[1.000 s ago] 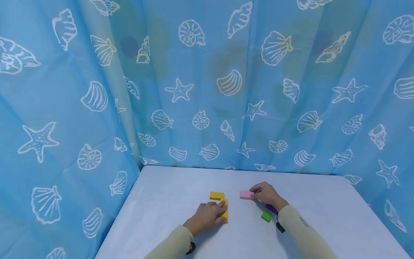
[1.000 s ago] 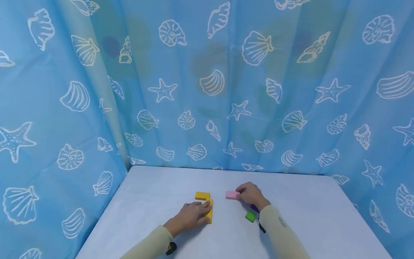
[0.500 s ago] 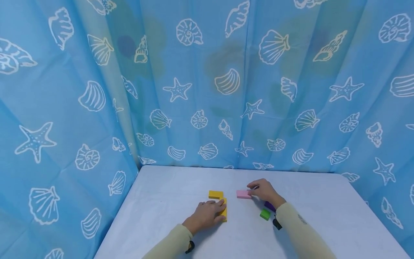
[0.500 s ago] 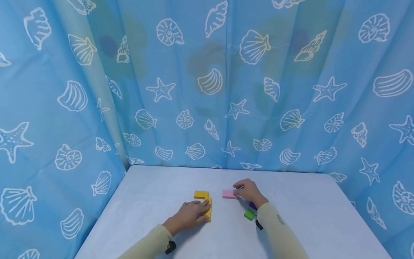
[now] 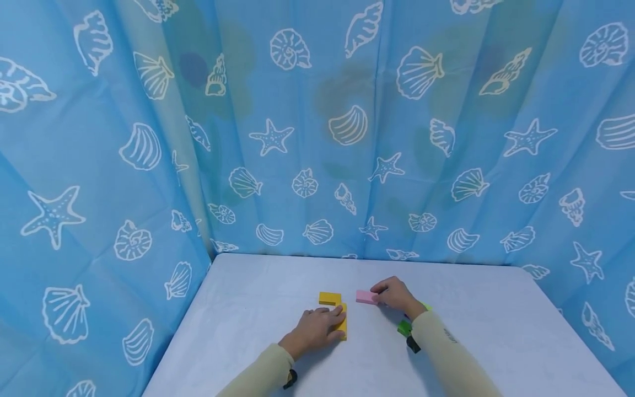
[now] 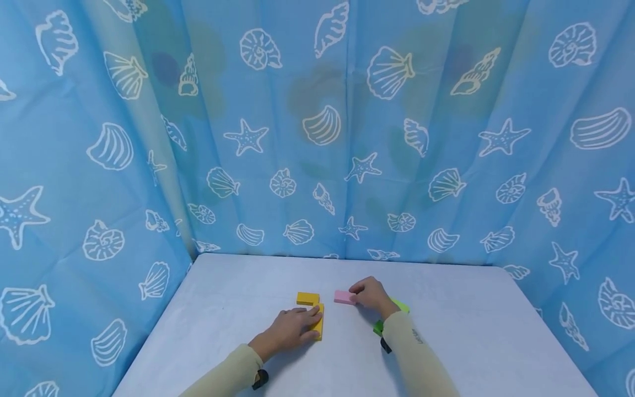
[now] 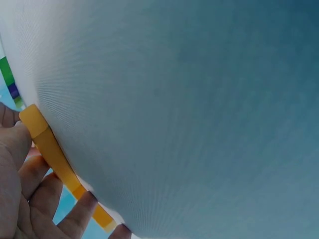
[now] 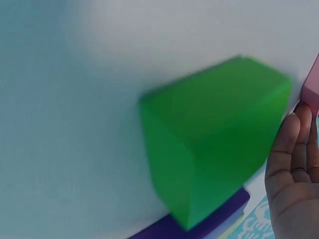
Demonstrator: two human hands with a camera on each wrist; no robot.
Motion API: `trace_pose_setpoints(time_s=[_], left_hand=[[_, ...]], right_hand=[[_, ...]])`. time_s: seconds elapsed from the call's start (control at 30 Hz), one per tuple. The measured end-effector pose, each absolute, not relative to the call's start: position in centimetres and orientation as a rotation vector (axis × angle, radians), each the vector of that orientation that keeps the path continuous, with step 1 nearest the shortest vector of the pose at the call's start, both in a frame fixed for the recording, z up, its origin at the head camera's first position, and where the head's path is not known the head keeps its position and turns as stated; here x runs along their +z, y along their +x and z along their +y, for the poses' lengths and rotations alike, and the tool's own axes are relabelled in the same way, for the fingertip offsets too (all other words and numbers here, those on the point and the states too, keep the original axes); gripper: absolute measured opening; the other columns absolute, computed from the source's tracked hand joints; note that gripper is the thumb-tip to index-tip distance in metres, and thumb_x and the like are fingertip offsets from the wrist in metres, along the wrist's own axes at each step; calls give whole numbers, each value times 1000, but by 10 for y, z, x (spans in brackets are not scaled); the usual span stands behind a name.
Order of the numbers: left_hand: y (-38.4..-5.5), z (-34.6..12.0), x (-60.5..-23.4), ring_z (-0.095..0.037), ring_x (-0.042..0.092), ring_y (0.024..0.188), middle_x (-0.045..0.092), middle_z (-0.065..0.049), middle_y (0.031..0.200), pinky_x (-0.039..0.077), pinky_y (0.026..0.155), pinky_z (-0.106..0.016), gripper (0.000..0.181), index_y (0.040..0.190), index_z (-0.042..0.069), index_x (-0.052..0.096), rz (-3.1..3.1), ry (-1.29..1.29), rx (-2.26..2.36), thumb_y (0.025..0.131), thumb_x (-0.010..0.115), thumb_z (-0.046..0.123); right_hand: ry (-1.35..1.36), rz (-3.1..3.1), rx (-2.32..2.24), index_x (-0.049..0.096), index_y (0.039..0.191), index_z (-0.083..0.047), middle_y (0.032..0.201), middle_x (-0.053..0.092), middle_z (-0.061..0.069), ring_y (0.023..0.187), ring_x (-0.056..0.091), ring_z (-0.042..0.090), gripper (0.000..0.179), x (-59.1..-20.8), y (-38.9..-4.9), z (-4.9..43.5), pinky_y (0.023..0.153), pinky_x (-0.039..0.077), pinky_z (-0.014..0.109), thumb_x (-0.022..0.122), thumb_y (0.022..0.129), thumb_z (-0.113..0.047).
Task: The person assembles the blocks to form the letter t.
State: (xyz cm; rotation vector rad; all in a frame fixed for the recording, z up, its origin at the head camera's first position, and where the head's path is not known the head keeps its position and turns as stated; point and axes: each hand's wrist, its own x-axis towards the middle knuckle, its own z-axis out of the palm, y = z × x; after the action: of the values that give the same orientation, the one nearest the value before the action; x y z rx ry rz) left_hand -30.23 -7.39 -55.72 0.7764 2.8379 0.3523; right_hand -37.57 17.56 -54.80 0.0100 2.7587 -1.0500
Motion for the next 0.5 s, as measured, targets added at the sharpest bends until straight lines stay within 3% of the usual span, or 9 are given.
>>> trace_pose_setpoints(time_s=[0.5], left_hand=[[-302, -74, -557, -25, 48, 137, 42, 13, 155, 41, 107, -60, 57, 147, 33, 47, 2842, 746, 336, 95, 55, 54]], right_hand=[[-64, 2780, -1020, 76, 112, -11, 112, 71, 7, 102, 61, 24, 24, -549, -381, 154, 96, 53, 47, 74, 89, -17]])
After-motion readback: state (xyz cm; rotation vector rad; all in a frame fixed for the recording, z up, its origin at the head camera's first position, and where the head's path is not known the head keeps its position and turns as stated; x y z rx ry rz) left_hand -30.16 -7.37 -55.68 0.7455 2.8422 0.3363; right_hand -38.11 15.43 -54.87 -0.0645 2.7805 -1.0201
